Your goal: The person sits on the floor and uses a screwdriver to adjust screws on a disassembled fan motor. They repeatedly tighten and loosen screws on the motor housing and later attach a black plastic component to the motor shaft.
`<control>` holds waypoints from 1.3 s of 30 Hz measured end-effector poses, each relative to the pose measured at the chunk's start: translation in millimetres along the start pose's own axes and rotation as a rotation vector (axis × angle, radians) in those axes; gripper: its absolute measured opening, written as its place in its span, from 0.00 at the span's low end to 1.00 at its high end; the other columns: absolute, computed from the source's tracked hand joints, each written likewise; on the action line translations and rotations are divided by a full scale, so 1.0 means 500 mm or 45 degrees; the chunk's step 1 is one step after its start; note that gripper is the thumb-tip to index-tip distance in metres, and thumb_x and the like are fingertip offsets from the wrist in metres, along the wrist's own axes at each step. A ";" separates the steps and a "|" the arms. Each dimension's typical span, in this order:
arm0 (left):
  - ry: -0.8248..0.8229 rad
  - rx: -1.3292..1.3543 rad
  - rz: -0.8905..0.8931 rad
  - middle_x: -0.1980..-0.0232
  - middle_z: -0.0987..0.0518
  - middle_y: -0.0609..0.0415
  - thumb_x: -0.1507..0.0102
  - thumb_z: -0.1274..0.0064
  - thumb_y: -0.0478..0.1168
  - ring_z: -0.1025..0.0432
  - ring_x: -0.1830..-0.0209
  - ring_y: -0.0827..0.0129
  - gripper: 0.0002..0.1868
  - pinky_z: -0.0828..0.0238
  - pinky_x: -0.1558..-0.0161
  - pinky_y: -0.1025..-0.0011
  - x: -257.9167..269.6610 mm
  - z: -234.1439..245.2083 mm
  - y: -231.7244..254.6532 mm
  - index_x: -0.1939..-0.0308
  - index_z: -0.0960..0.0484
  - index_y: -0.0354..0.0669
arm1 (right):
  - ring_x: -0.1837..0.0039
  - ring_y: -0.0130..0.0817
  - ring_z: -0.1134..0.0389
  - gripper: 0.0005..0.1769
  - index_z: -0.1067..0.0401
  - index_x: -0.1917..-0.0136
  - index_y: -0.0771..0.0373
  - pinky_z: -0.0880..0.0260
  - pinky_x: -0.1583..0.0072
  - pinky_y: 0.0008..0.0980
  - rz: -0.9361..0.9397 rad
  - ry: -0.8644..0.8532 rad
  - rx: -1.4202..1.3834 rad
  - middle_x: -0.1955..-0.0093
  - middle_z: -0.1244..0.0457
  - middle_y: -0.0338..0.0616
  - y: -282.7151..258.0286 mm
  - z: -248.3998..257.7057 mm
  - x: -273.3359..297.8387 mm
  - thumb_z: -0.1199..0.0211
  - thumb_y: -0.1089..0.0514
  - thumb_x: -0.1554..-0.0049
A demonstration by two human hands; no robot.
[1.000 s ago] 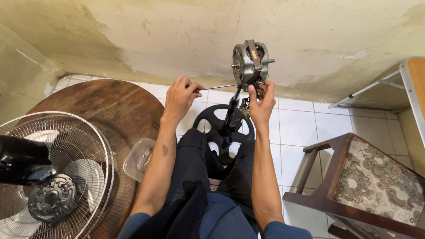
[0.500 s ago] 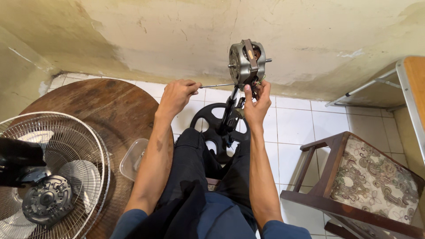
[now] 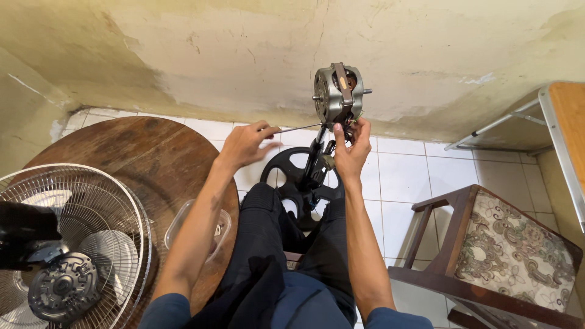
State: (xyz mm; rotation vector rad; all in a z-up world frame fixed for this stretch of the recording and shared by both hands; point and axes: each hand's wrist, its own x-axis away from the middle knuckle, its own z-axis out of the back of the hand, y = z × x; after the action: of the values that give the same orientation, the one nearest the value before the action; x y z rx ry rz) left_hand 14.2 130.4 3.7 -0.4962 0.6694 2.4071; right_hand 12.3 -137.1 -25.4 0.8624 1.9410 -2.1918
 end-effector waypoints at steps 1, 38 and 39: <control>-0.014 0.018 0.009 0.62 0.17 0.52 0.37 0.41 0.45 0.24 0.68 0.54 0.12 0.28 0.67 0.59 -0.003 -0.004 0.009 0.55 0.14 0.42 | 0.44 0.31 0.30 0.21 0.38 0.35 0.70 0.31 0.43 0.28 0.004 0.007 -0.001 0.47 0.32 0.50 0.000 0.001 0.001 0.34 0.59 0.35; -0.314 0.344 -0.171 0.67 0.19 0.45 0.43 0.36 0.44 0.24 0.68 0.51 0.12 0.27 0.64 0.59 -0.072 0.040 -0.065 0.65 0.17 0.39 | 0.44 0.27 0.31 0.21 0.37 0.36 0.70 0.31 0.44 0.25 -0.011 0.038 -0.118 0.47 0.33 0.45 0.012 -0.011 0.002 0.33 0.61 0.37; -0.300 0.324 -0.151 0.66 0.19 0.45 0.43 0.36 0.45 0.24 0.67 0.51 0.13 0.27 0.64 0.58 -0.069 0.042 -0.074 0.64 0.17 0.39 | 0.44 0.28 0.32 0.21 0.37 0.36 0.70 0.31 0.43 0.25 -0.006 0.039 -0.128 0.47 0.33 0.45 0.013 -0.011 0.003 0.32 0.61 0.37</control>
State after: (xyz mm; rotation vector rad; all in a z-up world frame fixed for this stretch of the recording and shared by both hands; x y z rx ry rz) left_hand 59.3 153.2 24.3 -0.1397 0.8021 2.1843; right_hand 15.8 -133.0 -32.1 0.8820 2.0486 -2.0751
